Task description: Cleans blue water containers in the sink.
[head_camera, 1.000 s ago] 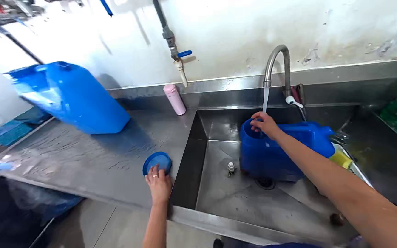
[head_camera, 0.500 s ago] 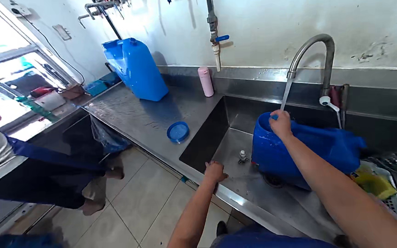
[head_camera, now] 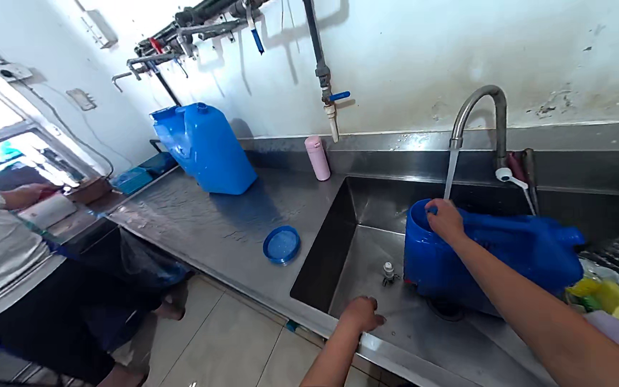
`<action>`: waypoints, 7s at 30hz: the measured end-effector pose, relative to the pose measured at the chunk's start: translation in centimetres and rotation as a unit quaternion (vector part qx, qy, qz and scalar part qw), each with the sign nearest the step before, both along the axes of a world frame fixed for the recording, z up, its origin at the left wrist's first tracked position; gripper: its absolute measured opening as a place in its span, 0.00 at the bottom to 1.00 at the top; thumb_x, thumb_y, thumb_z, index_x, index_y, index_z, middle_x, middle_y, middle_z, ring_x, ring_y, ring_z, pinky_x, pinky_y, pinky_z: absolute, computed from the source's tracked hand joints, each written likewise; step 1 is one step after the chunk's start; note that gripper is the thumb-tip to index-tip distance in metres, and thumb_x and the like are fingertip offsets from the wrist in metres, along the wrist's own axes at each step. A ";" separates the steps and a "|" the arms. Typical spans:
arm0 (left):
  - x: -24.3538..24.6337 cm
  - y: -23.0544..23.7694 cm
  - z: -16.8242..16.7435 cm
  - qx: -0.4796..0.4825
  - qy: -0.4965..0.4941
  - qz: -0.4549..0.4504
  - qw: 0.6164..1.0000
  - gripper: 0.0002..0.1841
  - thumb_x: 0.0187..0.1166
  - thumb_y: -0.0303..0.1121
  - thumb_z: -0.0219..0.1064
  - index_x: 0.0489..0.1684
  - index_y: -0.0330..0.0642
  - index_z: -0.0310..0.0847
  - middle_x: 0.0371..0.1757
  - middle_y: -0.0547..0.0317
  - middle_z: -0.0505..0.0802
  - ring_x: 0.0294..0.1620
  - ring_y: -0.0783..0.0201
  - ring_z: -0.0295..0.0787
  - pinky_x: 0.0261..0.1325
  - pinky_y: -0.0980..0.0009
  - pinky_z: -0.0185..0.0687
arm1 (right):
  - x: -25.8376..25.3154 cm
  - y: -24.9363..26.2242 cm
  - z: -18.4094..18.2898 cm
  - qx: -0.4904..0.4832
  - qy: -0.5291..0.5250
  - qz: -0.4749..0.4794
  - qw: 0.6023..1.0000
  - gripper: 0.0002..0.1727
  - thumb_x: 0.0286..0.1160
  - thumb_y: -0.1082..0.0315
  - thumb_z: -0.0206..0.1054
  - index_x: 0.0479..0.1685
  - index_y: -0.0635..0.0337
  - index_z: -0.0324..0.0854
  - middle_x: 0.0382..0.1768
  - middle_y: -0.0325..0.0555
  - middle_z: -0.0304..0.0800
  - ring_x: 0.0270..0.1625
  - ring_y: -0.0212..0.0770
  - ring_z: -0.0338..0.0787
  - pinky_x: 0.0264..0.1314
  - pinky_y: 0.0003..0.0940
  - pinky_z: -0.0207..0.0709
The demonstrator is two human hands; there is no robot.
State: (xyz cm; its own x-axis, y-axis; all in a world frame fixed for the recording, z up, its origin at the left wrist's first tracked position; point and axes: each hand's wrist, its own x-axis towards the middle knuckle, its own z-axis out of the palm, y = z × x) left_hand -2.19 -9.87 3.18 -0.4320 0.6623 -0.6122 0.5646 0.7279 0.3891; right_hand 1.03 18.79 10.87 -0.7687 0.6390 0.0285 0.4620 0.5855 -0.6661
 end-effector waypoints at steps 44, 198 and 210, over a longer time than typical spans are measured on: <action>-13.2 -4.6 -2.1 -0.008 -0.088 -0.021 0.996 0.23 0.90 0.42 0.60 0.71 0.30 0.78 0.71 0.31 0.84 0.75 0.38 0.78 0.78 0.39 0.67 | -2.8 -0.5 0.3 0.043 -0.037 -0.175 0.983 0.21 0.81 0.80 0.56 0.73 0.72 0.75 0.77 0.72 0.74 0.83 0.64 0.72 0.85 0.56 0.65; -1.1 26.2 8.1 0.165 0.050 0.055 0.984 0.29 0.90 0.40 0.58 0.85 0.34 0.61 0.77 0.36 0.80 0.79 0.43 0.78 0.78 0.42 0.72 | 9.3 7.0 -1.5 0.184 -0.178 0.016 0.966 0.18 0.76 0.69 0.69 0.60 0.72 0.83 0.58 0.71 0.90 0.67 0.69 0.87 0.71 0.67 0.70; -0.4 24.4 7.4 0.254 0.059 0.064 0.963 0.30 0.86 0.33 0.62 0.87 0.37 0.61 0.81 0.37 0.77 0.80 0.44 0.77 0.78 0.45 0.74 | 9.8 6.0 -2.4 0.212 -0.152 0.000 0.965 0.18 0.73 0.69 0.72 0.57 0.75 0.83 0.55 0.75 0.89 0.64 0.74 0.87 0.67 0.72 0.70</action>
